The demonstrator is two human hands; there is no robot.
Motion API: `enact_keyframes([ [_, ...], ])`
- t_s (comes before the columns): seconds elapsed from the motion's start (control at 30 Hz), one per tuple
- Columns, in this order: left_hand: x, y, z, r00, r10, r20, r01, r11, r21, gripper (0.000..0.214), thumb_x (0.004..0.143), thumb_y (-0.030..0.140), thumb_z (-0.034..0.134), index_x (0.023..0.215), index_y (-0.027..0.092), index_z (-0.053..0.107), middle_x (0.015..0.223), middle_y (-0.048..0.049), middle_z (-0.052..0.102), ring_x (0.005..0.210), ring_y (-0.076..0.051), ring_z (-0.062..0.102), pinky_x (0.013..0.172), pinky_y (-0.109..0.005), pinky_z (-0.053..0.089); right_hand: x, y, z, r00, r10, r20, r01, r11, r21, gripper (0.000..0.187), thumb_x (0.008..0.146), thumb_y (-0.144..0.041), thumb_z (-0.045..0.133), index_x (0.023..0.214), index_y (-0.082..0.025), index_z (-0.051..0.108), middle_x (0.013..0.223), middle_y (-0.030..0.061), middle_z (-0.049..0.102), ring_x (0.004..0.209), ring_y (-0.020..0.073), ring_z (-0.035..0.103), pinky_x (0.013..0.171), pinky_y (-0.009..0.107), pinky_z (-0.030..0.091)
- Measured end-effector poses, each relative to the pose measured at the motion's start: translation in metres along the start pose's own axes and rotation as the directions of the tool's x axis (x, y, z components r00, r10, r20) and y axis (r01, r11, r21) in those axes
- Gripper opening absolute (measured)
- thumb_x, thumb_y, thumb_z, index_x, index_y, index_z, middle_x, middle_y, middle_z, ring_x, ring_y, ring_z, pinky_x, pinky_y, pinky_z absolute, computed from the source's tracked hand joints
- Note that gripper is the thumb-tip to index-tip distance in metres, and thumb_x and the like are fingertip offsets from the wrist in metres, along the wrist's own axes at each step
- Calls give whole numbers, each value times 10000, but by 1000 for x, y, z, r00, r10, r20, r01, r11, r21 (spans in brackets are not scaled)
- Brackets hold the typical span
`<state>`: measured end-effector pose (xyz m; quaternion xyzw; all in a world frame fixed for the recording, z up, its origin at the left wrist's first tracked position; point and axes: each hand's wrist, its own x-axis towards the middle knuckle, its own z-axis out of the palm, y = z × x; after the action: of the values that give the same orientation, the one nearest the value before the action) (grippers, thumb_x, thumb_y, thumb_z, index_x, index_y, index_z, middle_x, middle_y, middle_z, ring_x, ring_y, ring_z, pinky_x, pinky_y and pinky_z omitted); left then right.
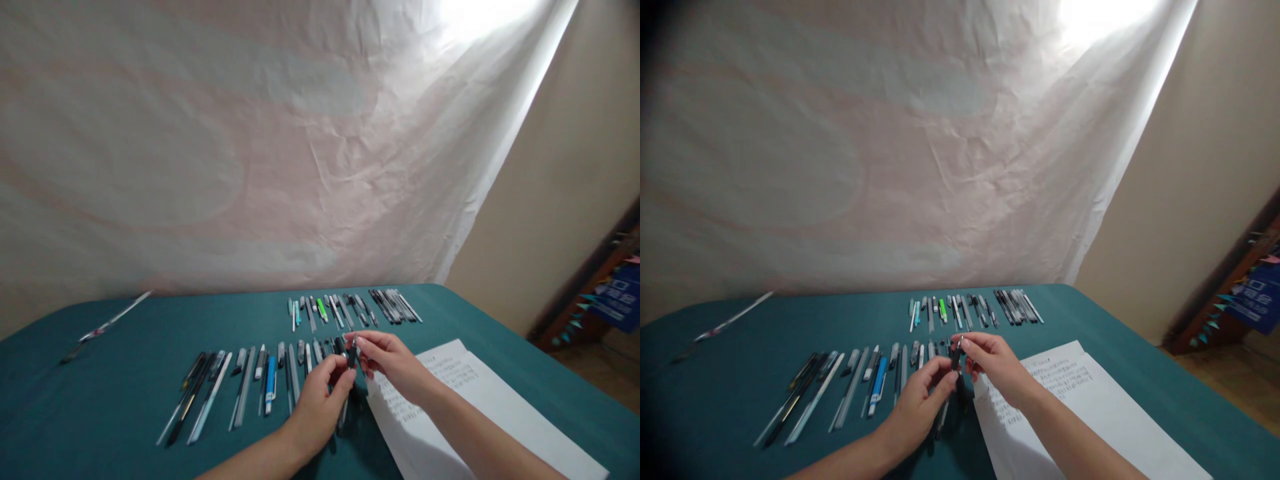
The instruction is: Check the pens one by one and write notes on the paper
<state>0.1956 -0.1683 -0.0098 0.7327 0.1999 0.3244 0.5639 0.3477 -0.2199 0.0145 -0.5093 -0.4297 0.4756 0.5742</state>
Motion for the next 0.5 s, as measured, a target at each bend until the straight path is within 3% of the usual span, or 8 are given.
enact_keyframes([
  [0.2,0,-5,0,1000,16,26,-18,997,74,199,849,336,440,816,167,540,762,-18,559,721,-148,501,676,-242,383,-2,-3,2,1000,-27,-15,27,999,-27,320,707,-433,637,830,-139,671,565,-19,507,500,69,411,452,201,313],
  [0.33,-1,-6,0,1000,9,9,-10,996,93,192,844,334,447,782,169,523,735,-8,541,705,-144,491,665,-240,377,-2,-5,3,997,-72,-41,67,991,-113,307,719,-433,621,794,-139,667,597,-15,521,505,70,402,451,202,305],
  [0.43,0,-6,0,1000,2,4,-3,997,71,206,844,346,443,785,167,526,729,-6,534,700,-141,486,664,-241,375,-2,-2,3,993,-103,-59,88,974,-209,298,756,-432,578,805,-145,640,593,-18,517,494,76,411,459,207,327],
  [0.5,0,-7,0,1000,-6,-13,7,999,35,221,842,363,444,800,165,532,718,-3,525,683,-135,477,651,-239,374,-2,2,1,978,-185,-93,144,929,-340,272,776,-420,555,847,-162,605,596,-19,519,493,87,428,457,208,332],
])
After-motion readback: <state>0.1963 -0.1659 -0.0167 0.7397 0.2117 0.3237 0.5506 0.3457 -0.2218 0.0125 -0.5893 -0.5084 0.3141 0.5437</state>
